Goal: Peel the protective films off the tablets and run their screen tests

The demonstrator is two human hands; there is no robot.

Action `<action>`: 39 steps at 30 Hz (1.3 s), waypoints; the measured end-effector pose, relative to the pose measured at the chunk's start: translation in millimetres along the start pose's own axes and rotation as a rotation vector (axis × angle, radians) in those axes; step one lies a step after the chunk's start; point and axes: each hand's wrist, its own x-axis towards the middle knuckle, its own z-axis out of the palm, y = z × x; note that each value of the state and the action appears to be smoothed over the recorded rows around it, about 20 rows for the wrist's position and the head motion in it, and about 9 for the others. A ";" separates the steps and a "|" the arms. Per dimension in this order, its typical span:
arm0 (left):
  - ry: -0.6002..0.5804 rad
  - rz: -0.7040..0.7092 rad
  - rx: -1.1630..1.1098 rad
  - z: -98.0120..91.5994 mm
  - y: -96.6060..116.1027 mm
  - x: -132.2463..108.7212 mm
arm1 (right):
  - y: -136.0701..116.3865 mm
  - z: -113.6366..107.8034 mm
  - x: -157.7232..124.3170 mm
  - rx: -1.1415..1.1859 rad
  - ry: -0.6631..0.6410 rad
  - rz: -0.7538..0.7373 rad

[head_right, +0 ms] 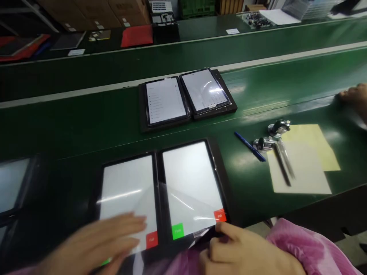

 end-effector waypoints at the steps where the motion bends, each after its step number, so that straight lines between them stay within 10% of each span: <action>1: -0.019 -0.017 0.006 -8.0 -12.4 3.8 | 1.4 -3.8 2.6 -0.064 0.035 0.027; 5: 0.052 -0.090 -0.093 -13.6 -52.3 24.5 | 6.2 -13.3 6.4 -0.216 0.107 0.077; 9: -0.015 -0.168 -0.136 20.9 -68.8 50.2 | 20.1 -20.4 12.4 -0.287 0.095 -0.006; 15: -0.134 -0.379 -0.066 39.3 -77.7 79.1 | 104.2 -27.4 71.9 -0.111 0.292 -0.038; 23: -0.138 -0.879 0.046 -2.8 -108.3 69.7 | 189.6 6.8 123.9 0.601 0.793 0.554; 30: -0.064 -0.667 0.159 17.3 -111.7 63.4 | 187.8 10.1 122.6 0.683 0.994 0.604; 35: 0.217 -0.164 0.456 30.8 -44.8 59.5 | 188.4 11.4 125.7 0.656 0.960 0.614; 39: 0.009 0.024 0.305 55.3 2.3 70.3 | 185.8 10.8 125.9 0.634 0.926 0.602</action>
